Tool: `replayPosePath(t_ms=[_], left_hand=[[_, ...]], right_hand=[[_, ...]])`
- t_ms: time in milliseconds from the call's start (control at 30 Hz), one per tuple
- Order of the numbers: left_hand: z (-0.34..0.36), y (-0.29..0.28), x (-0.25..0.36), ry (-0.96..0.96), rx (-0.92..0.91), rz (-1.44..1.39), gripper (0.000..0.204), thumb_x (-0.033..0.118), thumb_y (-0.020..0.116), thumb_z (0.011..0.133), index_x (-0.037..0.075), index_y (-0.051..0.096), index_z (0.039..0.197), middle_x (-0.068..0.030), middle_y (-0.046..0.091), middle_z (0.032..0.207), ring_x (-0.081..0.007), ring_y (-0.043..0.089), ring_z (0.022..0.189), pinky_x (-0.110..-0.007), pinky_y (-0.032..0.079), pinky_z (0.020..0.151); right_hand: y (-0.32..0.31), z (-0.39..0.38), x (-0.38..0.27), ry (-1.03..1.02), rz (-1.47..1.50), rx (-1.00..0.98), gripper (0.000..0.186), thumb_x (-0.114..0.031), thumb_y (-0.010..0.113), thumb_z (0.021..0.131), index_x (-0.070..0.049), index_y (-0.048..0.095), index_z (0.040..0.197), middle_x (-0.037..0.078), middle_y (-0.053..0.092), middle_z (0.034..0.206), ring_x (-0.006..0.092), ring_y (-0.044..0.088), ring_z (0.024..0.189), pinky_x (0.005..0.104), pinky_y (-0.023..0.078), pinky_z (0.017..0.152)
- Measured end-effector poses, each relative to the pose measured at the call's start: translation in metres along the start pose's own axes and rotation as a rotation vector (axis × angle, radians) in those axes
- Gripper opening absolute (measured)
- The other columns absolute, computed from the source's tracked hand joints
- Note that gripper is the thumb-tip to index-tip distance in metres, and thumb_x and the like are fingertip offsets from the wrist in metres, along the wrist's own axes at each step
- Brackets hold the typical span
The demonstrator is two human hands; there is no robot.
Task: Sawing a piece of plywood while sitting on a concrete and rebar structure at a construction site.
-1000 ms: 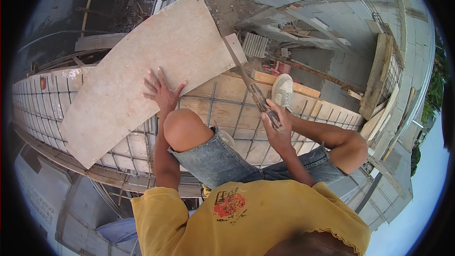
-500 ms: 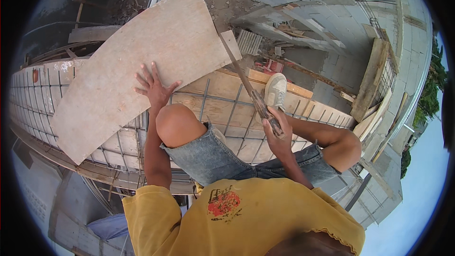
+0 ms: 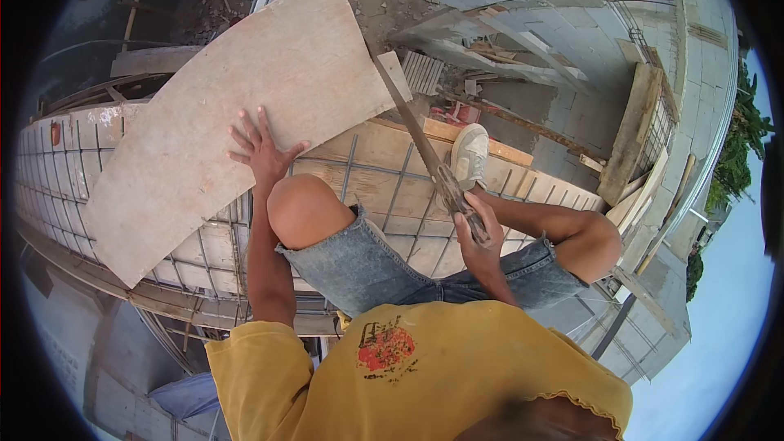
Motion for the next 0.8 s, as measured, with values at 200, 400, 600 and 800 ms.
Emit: replayPosePath(t_ms=[200, 400, 600, 800], left_hand=[[0.012, 0.002, 0.023, 0.037, -0.009, 0.035, 0.132, 0.073, 0.079, 0.057, 0.024, 0.012, 0.159, -0.0133, -0.008, 0.166, -0.0493, -0.017, 0.147, -0.081, -0.009, 0.101], [0.012, 0.006, 0.001, 0.011, -0.033, 0.05, 0.134, 0.074, 0.078, 0.056, 0.023, 0.009, 0.16, -0.0156, -0.009, 0.165, -0.0506, -0.017, 0.146, -0.08, -0.008, 0.102], [0.006, -0.002, 0.001, 0.008, -0.024, 0.051, 0.136, 0.076, 0.078, 0.055, 0.023, 0.009, 0.16, -0.0161, -0.01, 0.165, -0.0505, -0.018, 0.146, -0.08, -0.009, 0.102], [0.008, 0.011, 0.02, 0.029, -0.075, 0.032, 0.132, 0.074, 0.078, 0.057, 0.023, 0.012, 0.159, -0.0168, -0.008, 0.165, -0.0502, -0.017, 0.146, -0.08, -0.01, 0.102]], right_hand=[[0.044, 0.132, 0.006, -0.043, 0.113, 0.066, 0.037, -0.018, 0.068, 0.093, -0.004, 0.06, 0.127, 0.009, 0.066, 0.114, 0.0174, 0.062, 0.1, 0.0292, 0.048, 0.09], [0.06, 0.092, 0.011, -0.13, 0.112, 0.063, 0.041, -0.008, 0.069, 0.09, -0.004, 0.059, 0.129, 0.011, 0.068, 0.113, 0.0167, 0.064, 0.101, 0.0287, 0.049, 0.087], [0.015, 0.022, 0.011, -0.1, -0.034, -0.064, 0.044, -0.004, 0.069, 0.089, -0.002, 0.058, 0.131, 0.015, 0.069, 0.108, 0.0155, 0.067, 0.091, 0.0284, 0.051, 0.079], [0.092, 0.193, -0.014, -0.169, 0.088, 0.059, 0.039, -0.013, 0.067, 0.094, 0.0, 0.058, 0.129, 0.01, 0.068, 0.112, 0.0129, 0.061, 0.094, 0.0279, 0.049, 0.084]])
Point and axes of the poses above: each hand's wrist, its own z-axis towards the middle knuckle, its own y-axis out of the palm, x = y × z, the point moved 1 cm from there along z, towards the middle knuckle
